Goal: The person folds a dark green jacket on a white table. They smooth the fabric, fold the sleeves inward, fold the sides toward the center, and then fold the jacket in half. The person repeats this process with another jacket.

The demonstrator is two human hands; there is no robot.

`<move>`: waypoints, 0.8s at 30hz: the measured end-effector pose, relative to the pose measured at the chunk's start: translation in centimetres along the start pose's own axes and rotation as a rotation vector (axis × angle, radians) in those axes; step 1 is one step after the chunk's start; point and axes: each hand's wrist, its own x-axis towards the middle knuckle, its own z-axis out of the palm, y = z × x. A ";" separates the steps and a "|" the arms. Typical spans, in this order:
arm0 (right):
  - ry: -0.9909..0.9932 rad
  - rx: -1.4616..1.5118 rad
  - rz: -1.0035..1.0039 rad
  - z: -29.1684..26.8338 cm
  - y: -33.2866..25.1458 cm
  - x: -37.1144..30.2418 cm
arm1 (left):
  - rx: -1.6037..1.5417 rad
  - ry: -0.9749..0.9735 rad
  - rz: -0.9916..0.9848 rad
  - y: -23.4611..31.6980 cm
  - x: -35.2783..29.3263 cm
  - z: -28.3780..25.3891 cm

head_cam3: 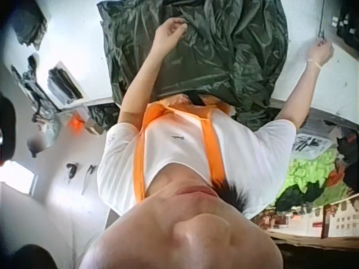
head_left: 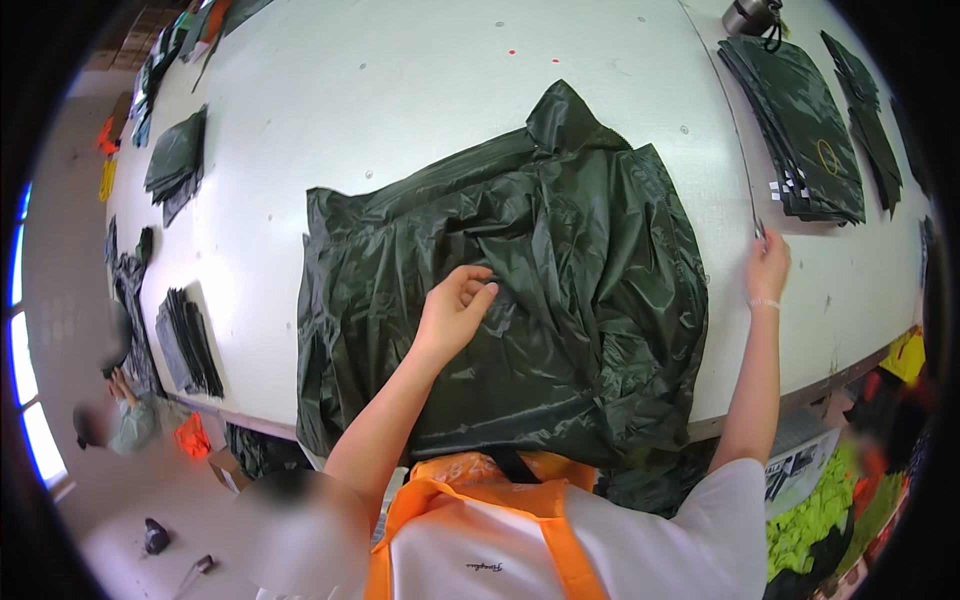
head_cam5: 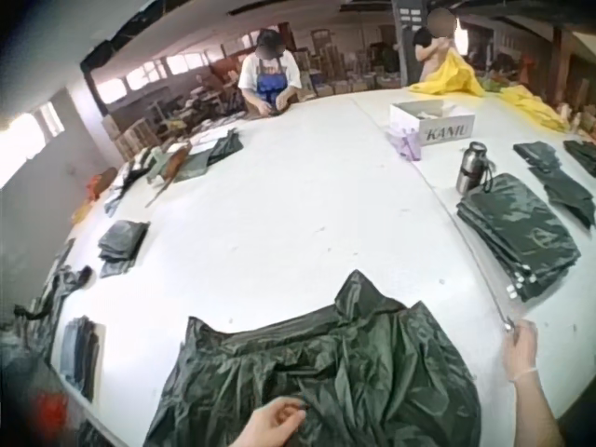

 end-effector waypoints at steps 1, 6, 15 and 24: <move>-0.013 -0.064 0.073 -0.6 1.7 -0.8 | -0.075 -0.017 -0.048 0.3 -0.6 0.7; 0.192 -0.056 -0.314 -2.5 -3.0 -7.6 | 0.031 0.063 0.079 0.8 0.8 5.5; -0.697 0.933 -0.413 -3.9 -19.9 -25.4 | 0.104 0.119 -0.048 1.4 2.1 8.7; -0.223 0.484 -0.586 -5.3 -12.4 -23.5 | -0.577 -0.454 0.261 9.7 -23.1 4.0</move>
